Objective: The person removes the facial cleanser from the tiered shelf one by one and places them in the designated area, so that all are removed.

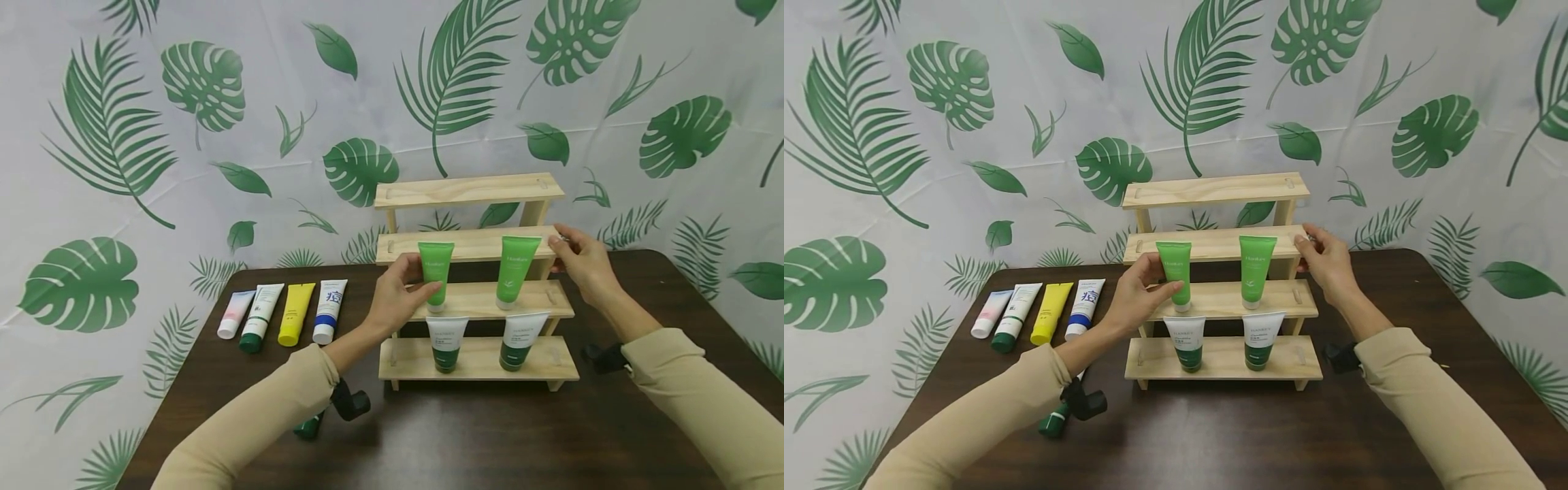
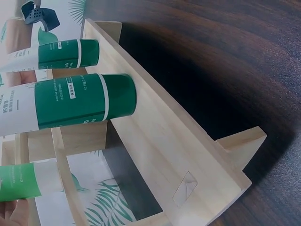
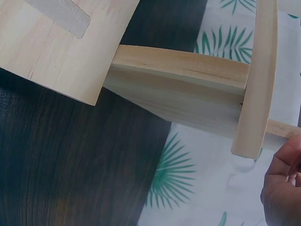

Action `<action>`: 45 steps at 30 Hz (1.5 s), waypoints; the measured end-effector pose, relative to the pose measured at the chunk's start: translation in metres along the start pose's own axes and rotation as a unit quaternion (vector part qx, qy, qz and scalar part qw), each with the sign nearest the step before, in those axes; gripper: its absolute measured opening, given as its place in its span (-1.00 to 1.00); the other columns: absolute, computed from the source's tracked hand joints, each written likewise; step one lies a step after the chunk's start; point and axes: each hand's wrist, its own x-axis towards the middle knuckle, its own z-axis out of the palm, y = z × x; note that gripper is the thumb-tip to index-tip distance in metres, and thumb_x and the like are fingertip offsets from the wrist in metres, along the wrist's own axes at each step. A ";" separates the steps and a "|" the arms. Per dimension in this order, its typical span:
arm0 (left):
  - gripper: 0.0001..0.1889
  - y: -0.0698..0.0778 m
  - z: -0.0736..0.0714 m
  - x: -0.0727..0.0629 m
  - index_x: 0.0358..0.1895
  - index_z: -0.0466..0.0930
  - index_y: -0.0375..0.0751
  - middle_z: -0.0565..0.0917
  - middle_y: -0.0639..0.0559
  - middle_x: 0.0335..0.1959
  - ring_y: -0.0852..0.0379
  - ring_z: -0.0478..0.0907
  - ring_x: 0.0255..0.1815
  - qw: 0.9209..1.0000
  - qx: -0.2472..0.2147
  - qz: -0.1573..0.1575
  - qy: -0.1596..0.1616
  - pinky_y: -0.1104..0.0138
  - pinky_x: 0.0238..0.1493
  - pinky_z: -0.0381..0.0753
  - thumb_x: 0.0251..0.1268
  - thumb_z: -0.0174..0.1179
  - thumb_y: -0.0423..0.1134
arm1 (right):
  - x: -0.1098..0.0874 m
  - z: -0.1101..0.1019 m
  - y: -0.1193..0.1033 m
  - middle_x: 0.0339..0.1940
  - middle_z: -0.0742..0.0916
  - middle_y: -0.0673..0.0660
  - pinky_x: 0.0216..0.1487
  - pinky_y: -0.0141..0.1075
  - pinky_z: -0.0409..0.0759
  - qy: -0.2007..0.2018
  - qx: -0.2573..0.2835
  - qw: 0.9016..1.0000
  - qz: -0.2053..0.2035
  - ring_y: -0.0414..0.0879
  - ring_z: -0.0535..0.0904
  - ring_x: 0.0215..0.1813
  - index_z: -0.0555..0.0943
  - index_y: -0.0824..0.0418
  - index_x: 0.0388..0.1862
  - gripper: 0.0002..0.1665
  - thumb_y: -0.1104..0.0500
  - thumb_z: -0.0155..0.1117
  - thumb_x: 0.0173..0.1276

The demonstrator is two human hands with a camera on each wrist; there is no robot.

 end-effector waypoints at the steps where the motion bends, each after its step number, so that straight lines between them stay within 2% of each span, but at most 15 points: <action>1: -0.57 -0.001 0.000 0.000 0.08 0.42 -0.32 0.61 -0.20 -0.04 -0.04 0.59 0.01 1.000 0.001 -0.001 0.001 0.31 -0.01 0.61 0.14 0.30 -0.39 | 0.000 0.000 0.000 -0.33 0.49 -0.06 -0.41 -0.55 0.57 0.000 -0.001 1.000 0.000 -0.40 0.49 -0.43 0.12 0.41 0.43 -0.30 0.02 -0.08 0.49; 6: -0.58 0.000 0.001 0.000 0.07 0.42 -0.36 0.61 -0.26 -0.06 -0.10 0.60 -0.02 1.000 -0.001 0.012 0.007 0.24 -0.02 0.62 0.13 0.30 -0.41 | 0.000 0.000 -0.001 -0.33 0.49 -0.07 -0.41 -0.55 0.57 0.001 -0.001 1.000 0.003 -0.41 0.49 -0.42 0.12 0.41 0.43 -0.30 0.01 -0.08 0.49; 11: -0.61 0.019 -0.001 -0.005 0.03 0.41 -0.47 0.60 -0.35 -0.11 -0.20 0.59 -0.06 1.000 0.007 0.017 0.009 0.17 -0.04 0.63 0.11 0.27 -0.49 | -0.001 0.000 -0.001 -0.33 0.50 -0.09 -0.41 -0.55 0.57 -0.001 0.004 1.000 0.003 -0.40 0.49 -0.43 0.11 0.43 0.43 -0.30 0.02 -0.08 0.49; 14: -0.61 0.015 -0.003 -0.005 0.02 0.42 -0.43 0.62 -0.31 -0.14 -0.15 0.61 -0.09 1.000 0.008 0.023 0.016 0.25 -0.08 0.64 0.11 0.28 -0.48 | -0.001 0.000 -0.001 -0.33 0.49 -0.07 -0.40 -0.53 0.57 -0.001 0.004 1.000 0.005 -0.39 0.49 -0.43 0.10 0.43 0.43 -0.29 0.01 -0.08 0.49; 17: -0.61 0.002 -0.007 -0.003 0.02 0.43 -0.37 0.63 -0.25 -0.15 -0.08 0.62 -0.12 0.999 0.005 0.033 0.025 0.29 -0.11 0.65 0.11 0.30 -0.45 | 0.000 0.000 -0.001 -0.34 0.49 -0.07 -0.39 -0.52 0.58 -0.001 0.005 1.000 0.007 -0.39 0.49 -0.43 0.10 0.42 0.43 -0.28 0.00 -0.08 0.49; 22: -0.63 0.006 -0.022 -0.005 0.01 0.44 -0.35 0.62 -0.21 -0.17 -0.03 0.60 -0.17 0.999 -0.002 0.037 0.039 0.32 -0.19 0.62 0.12 0.29 -0.44 | 0.000 0.000 -0.001 -0.33 0.48 -0.06 -0.40 -0.53 0.57 -0.002 0.007 1.000 0.014 -0.39 0.49 -0.43 0.09 0.40 0.44 -0.28 0.00 -0.08 0.49; 24: -0.63 0.008 -0.029 -0.007 0.02 0.44 -0.35 0.61 -0.22 -0.15 -0.02 0.59 -0.16 0.999 -0.009 0.027 0.043 0.33 -0.16 0.62 0.14 0.28 -0.43 | 0.001 0.000 -0.001 -0.32 0.48 -0.05 -0.40 -0.53 0.57 -0.003 0.008 1.000 0.015 -0.39 0.49 -0.43 0.08 0.40 0.44 -0.28 0.00 -0.08 0.49; 27: -0.62 0.011 -0.043 -0.012 0.06 0.43 -0.36 0.60 -0.23 -0.11 -0.04 0.58 -0.10 0.999 -0.007 0.014 0.050 0.25 -0.06 0.62 0.18 0.26 -0.41 | 0.001 0.000 -0.001 -0.31 0.48 -0.05 -0.40 -0.54 0.56 -0.004 0.006 1.000 0.014 -0.39 0.49 -0.42 0.08 0.40 0.45 -0.28 0.00 -0.08 0.49; 31: -0.60 0.011 -0.061 -0.023 0.11 0.43 -0.34 0.61 -0.22 -0.08 -0.04 0.58 -0.07 0.997 0.024 -0.016 0.065 0.17 -0.03 0.59 0.21 0.25 -0.35 | 0.002 -0.001 0.000 -0.31 0.49 -0.06 -0.40 -0.55 0.56 -0.002 0.007 1.000 0.012 -0.39 0.49 -0.41 0.10 0.39 0.44 -0.29 0.01 -0.08 0.49; 33: -0.60 0.008 -0.069 -0.029 0.11 0.44 -0.32 0.62 -0.21 -0.09 -0.03 0.58 -0.08 0.996 0.044 -0.039 0.074 0.19 -0.07 0.59 0.21 0.26 -0.32 | 0.002 -0.001 0.000 -0.31 0.49 -0.06 -0.41 -0.55 0.56 -0.002 0.007 1.000 0.012 -0.39 0.49 -0.42 0.10 0.40 0.44 -0.30 0.02 -0.08 0.49; 39: -0.59 -0.005 -0.088 -0.047 0.11 0.46 -0.26 0.63 -0.19 -0.08 -0.03 0.59 -0.07 0.986 0.079 -0.123 0.080 0.31 -0.14 0.57 0.20 0.28 -0.25 | 0.002 -0.001 0.000 -0.32 0.49 -0.07 -0.41 -0.55 0.56 -0.003 0.007 1.000 0.012 -0.39 0.49 -0.41 0.10 0.41 0.44 -0.30 0.02 -0.08 0.49; 45: -0.58 -0.016 -0.103 -0.064 0.13 0.49 -0.26 0.65 -0.18 -0.10 -0.04 0.60 -0.07 0.974 0.127 -0.172 0.076 0.32 -0.13 0.59 0.23 0.26 -0.18 | 0.001 -0.001 0.000 -0.31 0.49 -0.09 -0.40 -0.56 0.56 -0.004 0.004 1.000 0.012 -0.41 0.49 -0.40 0.10 0.40 0.44 -0.30 0.02 -0.08 0.49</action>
